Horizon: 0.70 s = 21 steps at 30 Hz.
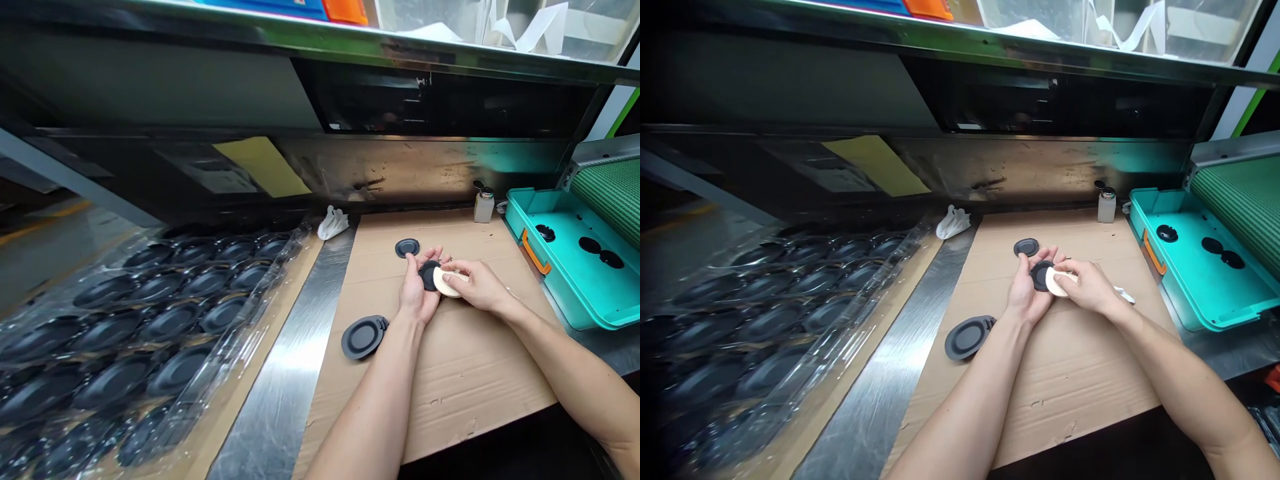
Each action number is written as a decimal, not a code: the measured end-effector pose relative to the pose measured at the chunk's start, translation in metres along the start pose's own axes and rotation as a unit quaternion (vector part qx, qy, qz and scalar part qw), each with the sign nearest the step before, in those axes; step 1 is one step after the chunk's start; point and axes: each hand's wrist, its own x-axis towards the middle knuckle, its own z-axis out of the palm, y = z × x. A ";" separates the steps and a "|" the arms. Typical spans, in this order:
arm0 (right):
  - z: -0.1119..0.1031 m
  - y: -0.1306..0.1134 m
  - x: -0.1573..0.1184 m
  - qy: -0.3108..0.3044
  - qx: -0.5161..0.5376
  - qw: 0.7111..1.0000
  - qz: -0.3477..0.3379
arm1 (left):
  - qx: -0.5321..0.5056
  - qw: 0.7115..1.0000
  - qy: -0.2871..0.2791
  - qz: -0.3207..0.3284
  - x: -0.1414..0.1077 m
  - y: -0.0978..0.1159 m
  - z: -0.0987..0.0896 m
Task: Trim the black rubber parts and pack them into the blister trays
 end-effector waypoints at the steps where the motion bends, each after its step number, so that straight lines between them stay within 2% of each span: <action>1: 0.004 0.001 0.001 0.018 0.019 1.000 0.004 | 0.014 1.000 -0.005 0.005 -0.001 -0.001 0.000; 3: 0.010 0.002 0.003 0.027 0.063 0.997 0.016 | 0.042 0.999 -0.010 0.012 -0.003 -0.003 0.001; 7: 0.006 0.002 0.005 -0.073 0.164 0.983 0.037 | 0.052 0.998 -0.006 -0.020 -0.007 -0.002 0.001; 10: -0.008 0.003 0.005 -0.123 0.153 0.980 0.042 | 0.022 0.999 -0.007 -0.043 -0.008 0.000 0.001; 12: -0.014 0.005 0.005 -0.126 0.115 0.984 0.051 | 0.007 0.999 -0.014 -0.042 -0.007 -0.001 0.002; 16: -0.009 0.006 0.005 -0.028 0.085 0.996 0.027 | 0.022 0.999 0.004 -0.037 -0.007 -0.005 0.006; 17: -0.006 0.005 0.005 -0.021 0.088 0.996 0.015 | 0.030 0.999 0.013 -0.039 -0.007 -0.006 0.006; 18: -0.004 0.004 0.005 -0.030 0.094 0.995 0.008 | 0.037 0.998 0.018 -0.040 -0.008 -0.006 0.006; 21: -0.007 0.002 0.005 -0.114 0.103 0.988 0.020 | 0.052 0.998 0.009 -0.042 -0.010 -0.006 0.005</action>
